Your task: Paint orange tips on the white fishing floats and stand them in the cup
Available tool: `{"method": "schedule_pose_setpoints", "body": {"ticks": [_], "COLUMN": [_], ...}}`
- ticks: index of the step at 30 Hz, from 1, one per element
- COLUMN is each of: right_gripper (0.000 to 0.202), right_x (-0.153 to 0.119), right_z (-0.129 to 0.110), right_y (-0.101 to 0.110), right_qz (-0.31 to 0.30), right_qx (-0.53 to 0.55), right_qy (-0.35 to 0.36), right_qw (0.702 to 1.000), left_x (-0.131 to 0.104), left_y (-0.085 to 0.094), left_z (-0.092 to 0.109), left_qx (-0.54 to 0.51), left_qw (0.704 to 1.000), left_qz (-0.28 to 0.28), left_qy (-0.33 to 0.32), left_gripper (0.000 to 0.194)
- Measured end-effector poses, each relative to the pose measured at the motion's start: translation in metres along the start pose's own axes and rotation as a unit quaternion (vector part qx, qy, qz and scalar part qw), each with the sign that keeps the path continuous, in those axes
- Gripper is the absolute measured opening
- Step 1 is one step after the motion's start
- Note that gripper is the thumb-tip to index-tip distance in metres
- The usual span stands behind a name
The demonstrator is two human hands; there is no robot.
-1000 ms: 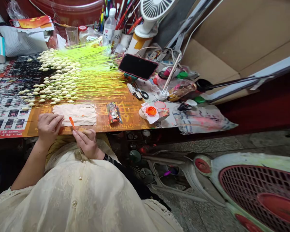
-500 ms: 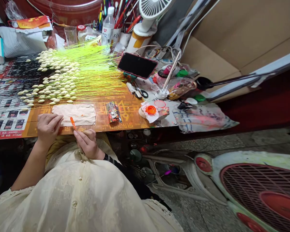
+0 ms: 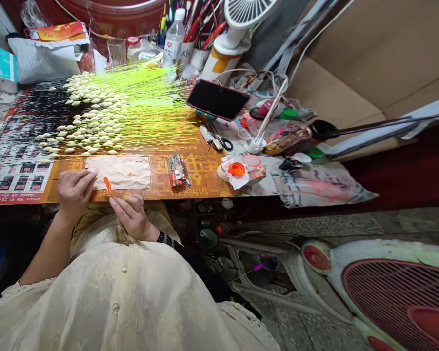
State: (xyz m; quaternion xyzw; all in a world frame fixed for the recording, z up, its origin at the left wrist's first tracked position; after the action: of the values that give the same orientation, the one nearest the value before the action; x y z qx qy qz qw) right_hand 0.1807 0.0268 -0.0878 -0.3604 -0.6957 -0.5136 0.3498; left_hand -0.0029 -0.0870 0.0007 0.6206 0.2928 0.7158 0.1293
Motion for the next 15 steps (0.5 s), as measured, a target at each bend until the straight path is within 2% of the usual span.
{"method": "schedule_pose_setpoints", "body": {"ticks": [6, 15], "right_gripper": [0.055, 0.050], "right_x": [0.010, 0.022], "right_z": [-0.005, -0.011], "right_y": [-0.003, 0.001], "right_qz": [0.011, 0.043], "right_qx": [-0.004, 0.001], "right_qy": [-0.005, 0.006], "right_qw": [1.000, 0.999], "left_x": [-0.001, -0.001], "left_y": [0.000, 0.000], "left_z": [0.000, 0.001], "left_qx": [-0.021, -0.011], "left_qw": [1.000, 1.000], "left_qz": [-0.010, -0.003], "left_qy": [0.017, 0.004], "left_gripper": [0.021, 0.020]}}
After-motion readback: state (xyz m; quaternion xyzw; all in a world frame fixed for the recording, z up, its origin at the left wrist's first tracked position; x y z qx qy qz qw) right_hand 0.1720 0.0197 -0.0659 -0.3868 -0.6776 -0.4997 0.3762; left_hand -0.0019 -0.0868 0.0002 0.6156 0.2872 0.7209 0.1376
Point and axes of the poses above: each hand's wrist, its own x-axis towards the middle knuckle, its own y-axis out of the back of the hand, z = x × y, the point moved 2 cm from there along x, towards the middle knuckle, and after that the axes turned 9 degrees about z, right-handed, at the moved point
